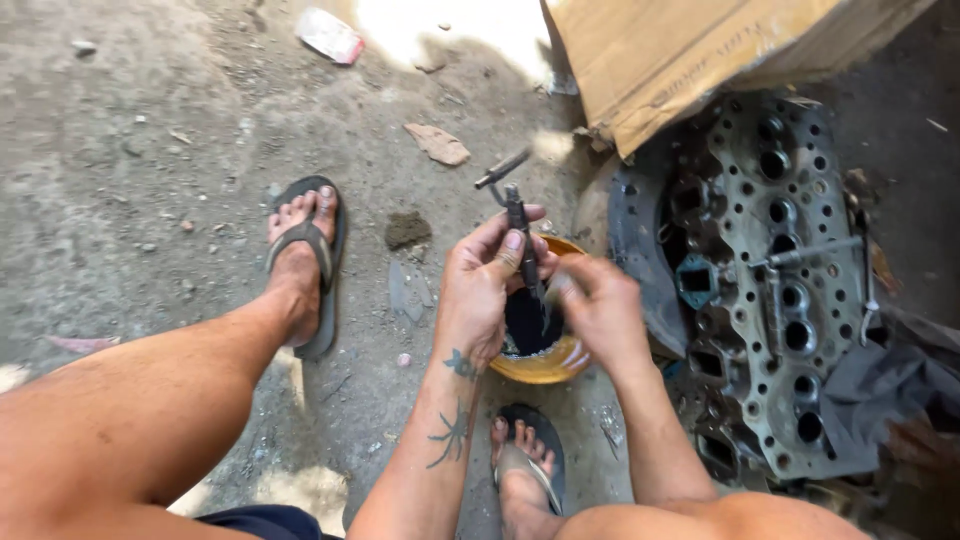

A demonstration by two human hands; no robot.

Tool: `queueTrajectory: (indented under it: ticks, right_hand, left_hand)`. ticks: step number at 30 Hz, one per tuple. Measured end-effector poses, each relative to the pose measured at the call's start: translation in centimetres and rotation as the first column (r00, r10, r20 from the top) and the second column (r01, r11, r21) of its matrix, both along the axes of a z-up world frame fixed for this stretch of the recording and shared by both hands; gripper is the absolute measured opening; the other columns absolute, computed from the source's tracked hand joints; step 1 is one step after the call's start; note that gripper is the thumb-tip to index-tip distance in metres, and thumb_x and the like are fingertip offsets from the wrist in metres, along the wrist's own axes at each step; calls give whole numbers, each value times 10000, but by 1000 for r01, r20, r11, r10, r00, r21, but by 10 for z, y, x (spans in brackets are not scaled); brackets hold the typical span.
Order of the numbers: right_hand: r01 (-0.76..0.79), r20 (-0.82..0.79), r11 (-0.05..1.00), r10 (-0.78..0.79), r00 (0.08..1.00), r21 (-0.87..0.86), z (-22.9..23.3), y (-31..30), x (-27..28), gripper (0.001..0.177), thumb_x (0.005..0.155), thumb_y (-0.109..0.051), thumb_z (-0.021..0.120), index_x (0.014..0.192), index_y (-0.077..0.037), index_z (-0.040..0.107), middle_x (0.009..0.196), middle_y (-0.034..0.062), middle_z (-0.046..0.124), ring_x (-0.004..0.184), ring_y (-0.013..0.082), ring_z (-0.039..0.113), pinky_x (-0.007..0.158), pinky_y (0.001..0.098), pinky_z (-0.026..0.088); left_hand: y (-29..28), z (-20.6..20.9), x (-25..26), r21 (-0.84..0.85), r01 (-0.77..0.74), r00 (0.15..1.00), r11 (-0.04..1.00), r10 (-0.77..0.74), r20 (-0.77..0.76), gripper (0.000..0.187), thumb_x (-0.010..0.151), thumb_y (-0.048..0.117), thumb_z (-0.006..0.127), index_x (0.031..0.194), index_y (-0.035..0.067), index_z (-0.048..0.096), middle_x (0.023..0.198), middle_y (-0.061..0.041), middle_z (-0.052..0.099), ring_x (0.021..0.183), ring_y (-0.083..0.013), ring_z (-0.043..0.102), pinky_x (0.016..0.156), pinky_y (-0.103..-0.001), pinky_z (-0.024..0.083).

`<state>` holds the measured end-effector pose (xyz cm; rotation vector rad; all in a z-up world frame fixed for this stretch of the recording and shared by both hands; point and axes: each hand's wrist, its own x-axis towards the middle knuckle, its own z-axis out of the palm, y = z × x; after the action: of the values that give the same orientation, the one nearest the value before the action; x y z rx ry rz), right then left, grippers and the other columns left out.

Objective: Cleaning an engine component using a sponge and cleaning fluid in a bucket

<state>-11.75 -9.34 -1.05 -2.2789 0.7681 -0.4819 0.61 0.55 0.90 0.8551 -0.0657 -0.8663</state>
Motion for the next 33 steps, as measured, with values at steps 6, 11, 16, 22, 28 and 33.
queueTrajectory:
  ticks: [6,11,16,22,28,33]
  right_hand:
    - [-590,-742,664,79,666,-459,-210,-10,6,358,804,-96,573,1119,-63,739,916,206,735,697,308,755,531,442,616]
    - [-526,-876,834,369,310,165,-191,-8,8,421,735,-141,639,1101,35,749,992,223,771,991,386,753,836,488,622]
    - [-376,-813,898,387,435,226,-121,16,8,356,691,-177,661,966,14,781,925,222,774,1021,392,744,896,527,597]
    - [-252,-619,955,295,728,158,-60,25,27,570,702,-21,638,1270,22,655,1262,378,565,1043,543,683,854,566,617]
    - [-156,-652,968,248,717,197,-60,20,20,267,768,-123,568,905,25,742,944,256,737,964,461,726,772,544,600]
    - [-90,-600,968,216,770,233,-55,28,13,367,801,-236,611,1071,1,685,1045,286,672,1078,501,663,896,578,553]
  left_hand:
    - [-3,-49,3,-204,56,980,977,-93,-174,401,1070,178,486,1407,-13,591,935,-125,677,751,-139,629,681,-230,575]
    - [5,-40,7,-294,95,956,951,-170,-240,570,1016,322,486,1468,-22,532,965,-167,692,727,-136,569,645,-243,500]
    - [7,-43,9,-375,96,939,922,-209,-273,660,959,317,485,1522,-28,462,1037,-216,708,720,-146,545,632,-251,479]
    - [0,-39,7,-404,89,960,910,-186,-208,699,846,101,582,1514,-60,452,1081,-280,699,625,-136,552,496,-208,424]
    - [2,-38,4,-392,70,966,917,-160,-202,642,860,33,582,1489,-56,491,1093,-323,689,561,-141,555,412,-178,363]
    - [5,-34,7,-504,108,939,857,-255,-231,625,867,47,547,1470,-106,479,975,-319,697,438,-76,423,330,-155,274]
